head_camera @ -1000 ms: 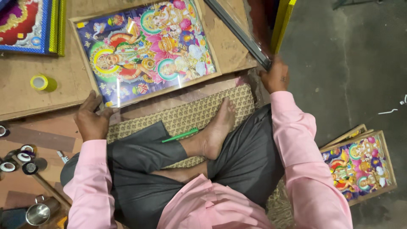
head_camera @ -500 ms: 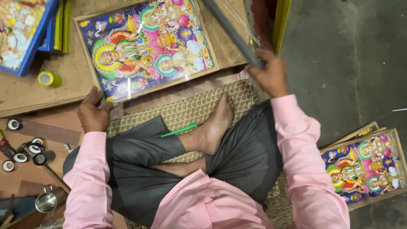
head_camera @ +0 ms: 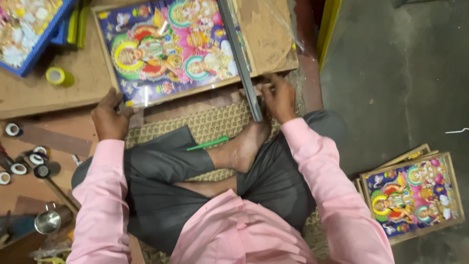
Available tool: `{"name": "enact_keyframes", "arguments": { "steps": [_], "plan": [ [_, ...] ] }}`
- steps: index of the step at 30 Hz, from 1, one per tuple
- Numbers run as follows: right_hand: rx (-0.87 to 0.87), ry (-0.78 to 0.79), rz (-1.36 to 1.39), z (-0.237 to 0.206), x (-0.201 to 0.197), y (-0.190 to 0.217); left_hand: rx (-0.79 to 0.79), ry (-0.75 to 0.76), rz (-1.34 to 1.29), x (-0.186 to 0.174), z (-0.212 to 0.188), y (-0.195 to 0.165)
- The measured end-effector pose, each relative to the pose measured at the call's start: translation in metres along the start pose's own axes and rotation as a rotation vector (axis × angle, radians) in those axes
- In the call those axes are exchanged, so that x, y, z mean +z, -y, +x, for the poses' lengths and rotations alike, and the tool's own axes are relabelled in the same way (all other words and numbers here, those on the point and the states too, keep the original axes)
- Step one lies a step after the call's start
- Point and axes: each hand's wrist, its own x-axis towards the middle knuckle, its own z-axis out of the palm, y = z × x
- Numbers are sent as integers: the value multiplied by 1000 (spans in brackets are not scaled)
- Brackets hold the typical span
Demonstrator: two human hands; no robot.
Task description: The person sits on the floor and assembles a picture frame. They place a printed image of deities onto a cardboard backing, cover it with a transparent sheet, and use a metal ruler to press the edges. They then apply yellow decorative tape around the perimeter of the frame.
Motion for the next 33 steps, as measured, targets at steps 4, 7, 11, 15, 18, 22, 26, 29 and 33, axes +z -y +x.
{"name": "enact_keyframes", "arguments": {
  "steps": [4,7,11,15,18,22,26,29,33],
  "plan": [
    [-205,-30,45,19,17,-15,35,9,-54,-2,0,0],
    [-264,-32,11,27,29,-20,-38,22,-64,-4,1,-3],
    [-215,-36,52,32,36,-25,-31,19,-46,-7,3,-8],
    [-137,-34,127,33,39,-29,-13,-3,-53,-5,1,-10],
    [-148,-65,103,32,42,-31,19,-15,-18,-3,-1,-9],
    [-201,-115,22,28,46,-32,43,6,10,-2,1,-6],
    [-262,-156,-27,26,49,-29,65,-17,61,-2,5,-4],
    [-322,-159,-46,28,49,-24,49,-19,48,-3,6,-3],
    [-293,-159,8,28,49,-19,25,-14,10,-5,7,-6]
  ]
}}
